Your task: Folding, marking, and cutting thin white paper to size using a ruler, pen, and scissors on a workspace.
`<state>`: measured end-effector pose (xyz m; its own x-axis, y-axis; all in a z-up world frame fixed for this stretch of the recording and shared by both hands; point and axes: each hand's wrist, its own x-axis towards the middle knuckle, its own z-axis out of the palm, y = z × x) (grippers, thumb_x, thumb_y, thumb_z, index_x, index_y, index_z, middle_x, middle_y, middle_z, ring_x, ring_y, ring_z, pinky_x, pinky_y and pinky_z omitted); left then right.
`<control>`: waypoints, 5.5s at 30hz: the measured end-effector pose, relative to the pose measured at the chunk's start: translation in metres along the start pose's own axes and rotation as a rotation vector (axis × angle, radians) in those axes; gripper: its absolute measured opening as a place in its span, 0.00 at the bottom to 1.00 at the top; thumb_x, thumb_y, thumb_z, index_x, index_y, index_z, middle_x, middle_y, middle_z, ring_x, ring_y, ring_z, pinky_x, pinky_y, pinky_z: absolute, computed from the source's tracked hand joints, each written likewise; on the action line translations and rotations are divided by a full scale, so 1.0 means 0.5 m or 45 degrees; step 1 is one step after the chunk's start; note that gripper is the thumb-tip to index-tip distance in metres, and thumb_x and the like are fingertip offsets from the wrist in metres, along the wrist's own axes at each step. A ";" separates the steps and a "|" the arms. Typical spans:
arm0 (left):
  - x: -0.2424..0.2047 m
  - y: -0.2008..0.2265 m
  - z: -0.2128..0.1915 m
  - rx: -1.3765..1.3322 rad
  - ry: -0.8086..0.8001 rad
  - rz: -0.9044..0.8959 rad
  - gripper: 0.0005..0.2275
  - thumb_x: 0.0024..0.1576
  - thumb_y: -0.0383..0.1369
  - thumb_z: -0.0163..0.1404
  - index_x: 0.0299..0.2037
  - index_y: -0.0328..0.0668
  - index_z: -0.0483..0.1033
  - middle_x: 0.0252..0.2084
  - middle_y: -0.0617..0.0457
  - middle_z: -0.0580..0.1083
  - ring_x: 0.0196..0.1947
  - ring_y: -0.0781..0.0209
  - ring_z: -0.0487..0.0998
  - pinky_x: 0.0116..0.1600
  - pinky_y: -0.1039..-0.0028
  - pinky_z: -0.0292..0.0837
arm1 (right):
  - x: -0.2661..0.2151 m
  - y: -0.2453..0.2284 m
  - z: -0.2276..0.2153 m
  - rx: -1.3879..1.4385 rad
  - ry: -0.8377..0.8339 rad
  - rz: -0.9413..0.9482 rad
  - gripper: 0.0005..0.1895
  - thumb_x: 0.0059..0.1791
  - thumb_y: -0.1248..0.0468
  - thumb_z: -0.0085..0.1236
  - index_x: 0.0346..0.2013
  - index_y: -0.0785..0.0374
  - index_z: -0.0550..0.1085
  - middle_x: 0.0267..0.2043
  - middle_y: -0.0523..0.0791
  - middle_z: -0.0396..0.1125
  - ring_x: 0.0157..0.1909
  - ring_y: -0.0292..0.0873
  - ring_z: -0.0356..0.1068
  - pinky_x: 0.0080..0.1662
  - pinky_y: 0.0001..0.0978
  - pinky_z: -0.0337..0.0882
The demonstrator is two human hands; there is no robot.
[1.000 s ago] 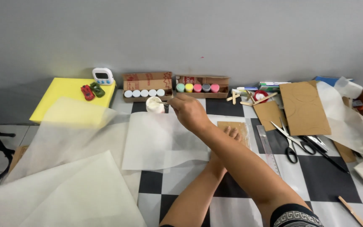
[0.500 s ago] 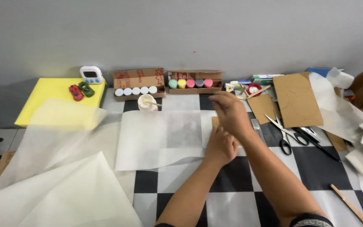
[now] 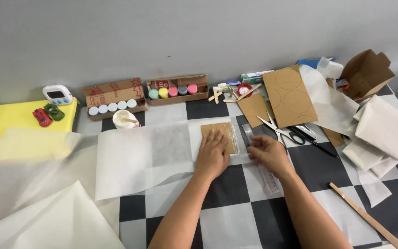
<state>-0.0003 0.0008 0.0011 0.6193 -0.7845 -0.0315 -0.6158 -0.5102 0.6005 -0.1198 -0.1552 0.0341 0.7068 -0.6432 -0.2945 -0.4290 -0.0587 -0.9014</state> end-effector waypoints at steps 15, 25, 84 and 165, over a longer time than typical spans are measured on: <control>0.007 0.000 0.007 0.030 0.001 -0.023 0.24 0.59 0.34 0.41 0.66 0.36 0.66 0.73 0.44 0.58 0.76 0.50 0.48 0.77 0.56 0.33 | -0.026 -0.059 -0.044 -1.503 0.038 -0.078 0.13 0.47 0.49 0.61 0.45 0.39 0.81 0.44 0.31 0.79 0.51 0.36 0.77 0.46 0.27 0.77; 0.002 0.011 -0.011 0.018 -0.028 -0.033 0.24 0.59 0.34 0.41 0.67 0.35 0.65 0.74 0.44 0.57 0.77 0.50 0.47 0.77 0.58 0.32 | -0.012 0.025 0.029 -0.935 -0.119 -0.157 0.25 0.42 0.54 0.68 0.52 0.55 0.76 0.37 0.47 0.79 0.45 0.53 0.79 0.48 0.45 0.77; 0.006 -0.012 0.013 -0.035 0.042 0.069 0.18 0.59 0.31 0.43 0.58 0.53 0.78 0.72 0.40 0.61 0.76 0.36 0.47 0.76 0.48 0.33 | 0.125 -0.046 0.075 -1.485 -0.236 -0.367 0.35 0.52 0.73 0.37 0.69 0.35 0.66 0.56 0.49 0.67 0.54 0.52 0.75 0.52 0.40 0.75; 0.036 -0.007 0.076 -0.897 0.479 -0.228 0.14 0.63 0.33 0.47 0.57 0.50 0.79 0.56 0.49 0.77 0.62 0.49 0.73 0.66 0.63 0.67 | 0.087 0.027 0.053 0.032 -0.054 -0.268 0.35 0.42 0.75 0.62 0.62 0.61 0.60 0.38 0.54 0.74 0.38 0.48 0.73 0.37 0.37 0.74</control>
<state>-0.0055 -0.0251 -0.0317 0.8785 -0.4774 0.0202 -0.1187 -0.1771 0.9770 -0.0798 -0.1639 0.0008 0.8025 -0.5861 -0.1114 -0.2555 -0.1690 -0.9519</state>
